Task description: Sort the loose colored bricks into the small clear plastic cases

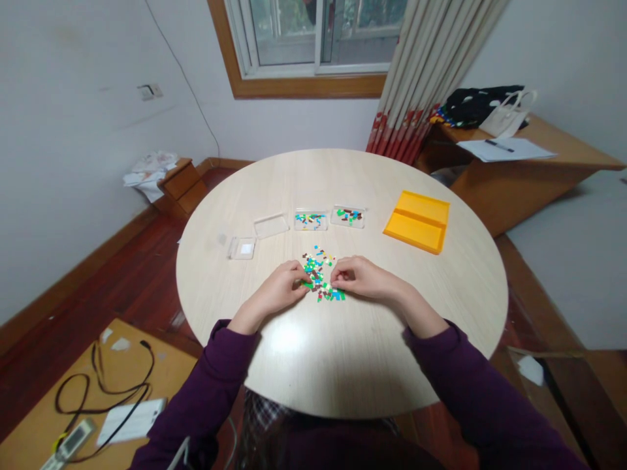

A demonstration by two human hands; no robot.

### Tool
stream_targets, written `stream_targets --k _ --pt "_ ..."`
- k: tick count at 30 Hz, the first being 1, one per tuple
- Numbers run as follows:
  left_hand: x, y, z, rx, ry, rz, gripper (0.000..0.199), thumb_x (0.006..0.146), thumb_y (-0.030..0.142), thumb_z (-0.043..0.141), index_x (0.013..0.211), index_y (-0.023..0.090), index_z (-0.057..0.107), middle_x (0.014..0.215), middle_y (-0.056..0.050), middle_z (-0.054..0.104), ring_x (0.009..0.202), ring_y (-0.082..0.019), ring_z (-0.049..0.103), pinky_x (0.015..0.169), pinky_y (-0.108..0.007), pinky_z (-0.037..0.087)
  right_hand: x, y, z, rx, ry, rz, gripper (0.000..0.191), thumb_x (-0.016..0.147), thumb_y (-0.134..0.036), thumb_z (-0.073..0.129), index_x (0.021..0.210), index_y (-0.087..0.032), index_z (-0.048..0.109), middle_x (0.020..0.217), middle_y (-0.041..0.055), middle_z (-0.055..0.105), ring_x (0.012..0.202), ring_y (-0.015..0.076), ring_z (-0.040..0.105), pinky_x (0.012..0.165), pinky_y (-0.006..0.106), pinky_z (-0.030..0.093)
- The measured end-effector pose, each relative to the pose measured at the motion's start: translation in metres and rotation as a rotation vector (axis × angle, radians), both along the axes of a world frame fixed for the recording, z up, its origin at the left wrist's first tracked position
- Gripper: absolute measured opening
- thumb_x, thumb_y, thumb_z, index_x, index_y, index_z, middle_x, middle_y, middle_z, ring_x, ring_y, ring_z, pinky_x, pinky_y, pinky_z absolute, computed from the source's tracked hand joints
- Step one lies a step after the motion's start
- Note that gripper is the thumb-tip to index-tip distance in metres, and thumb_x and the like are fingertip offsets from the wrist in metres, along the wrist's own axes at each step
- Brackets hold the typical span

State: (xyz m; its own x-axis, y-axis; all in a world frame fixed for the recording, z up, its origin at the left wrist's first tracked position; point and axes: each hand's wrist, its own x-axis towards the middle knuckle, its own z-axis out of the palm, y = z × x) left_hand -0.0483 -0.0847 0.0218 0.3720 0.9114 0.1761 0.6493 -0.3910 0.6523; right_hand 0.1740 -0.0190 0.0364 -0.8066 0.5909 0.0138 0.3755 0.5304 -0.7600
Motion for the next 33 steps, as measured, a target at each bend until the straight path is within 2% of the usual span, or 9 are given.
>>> stream_targets --k 4,11,14,20,25,29,33 --pt "0.0 0.001 0.001 -0.002 0.03 -0.002 0.015 0.077 0.01 0.056 0.08 0.018 0.069 0.084 -0.005 0.06 0.083 -0.019 0.056 0.078 -0.033 0.045 0.009 0.002 0.003 -0.041 -0.082 0.064 0.007 0.072 -0.017 0.065 0.079 -0.014 0.067 0.065 -0.0021 0.054 0.062 0.0104 0.047 0.058 0.023 0.036" --pt "0.001 0.001 0.003 0.008 0.062 0.003 0.014 0.077 0.009 0.053 0.078 0.017 0.065 0.08 -0.003 0.059 0.079 -0.017 0.055 0.075 -0.03 0.045 0.01 0.006 0.004 0.036 -0.224 0.117 0.018 0.069 -0.021 0.072 0.086 -0.016 0.068 0.066 -0.0034 0.052 0.061 0.01 0.044 0.059 0.023 0.032" --pt "0.001 0.002 0.001 0.025 -0.019 0.034 0.009 0.079 0.014 0.055 0.079 0.017 0.063 0.08 -0.004 0.061 0.079 -0.016 0.055 0.075 -0.03 0.044 0.011 0.007 0.002 0.023 -0.209 0.125 0.018 0.07 -0.022 0.072 0.087 -0.017 0.067 0.066 -0.0033 0.052 0.061 0.0101 0.045 0.059 0.023 0.032" --pt "0.002 0.002 0.0 -0.032 -0.209 0.167 0.006 0.079 0.016 0.057 0.08 0.015 0.063 0.071 -0.001 0.062 0.063 -0.012 0.053 0.063 -0.026 0.043 0.01 0.006 0.002 0.019 -0.196 0.139 0.004 0.073 -0.016 0.067 0.076 -0.015 0.066 0.064 -0.0025 0.053 0.06 0.0098 0.046 0.059 0.022 0.033" --pt "0.004 0.002 0.001 0.031 -0.303 0.164 0.016 0.083 0.017 0.056 0.094 0.015 0.066 0.085 -0.006 0.067 0.077 -0.014 0.06 0.075 -0.03 0.048 0.01 0.0 0.01 0.034 -0.132 0.117 0.003 0.071 -0.012 0.064 0.072 -0.015 0.063 0.071 0.0 0.059 0.067 0.0109 0.05 0.065 0.023 0.037" --pt "0.003 0.003 0.001 0.072 -0.31 0.152 0.016 0.085 0.017 0.053 0.089 0.017 0.068 0.087 -0.007 0.067 0.084 -0.016 0.062 0.079 -0.031 0.048 0.01 -0.005 0.015 -0.032 -0.157 0.104 0.012 0.07 -0.007 0.055 0.072 -0.015 0.063 0.061 -0.0039 0.051 0.057 0.0081 0.044 0.057 0.02 0.034" --pt "0.001 0.005 0.0 0.046 -0.27 0.208 0.01 0.082 0.019 0.057 0.079 0.016 0.066 0.075 -0.003 0.065 0.068 -0.013 0.057 0.067 -0.026 0.046 0.009 -0.006 0.015 0.017 -0.163 0.139 0.027 0.065 -0.002 0.049 0.079 -0.014 0.068 0.062 -0.0034 0.053 0.057 0.0081 0.043 0.057 0.02 0.033"
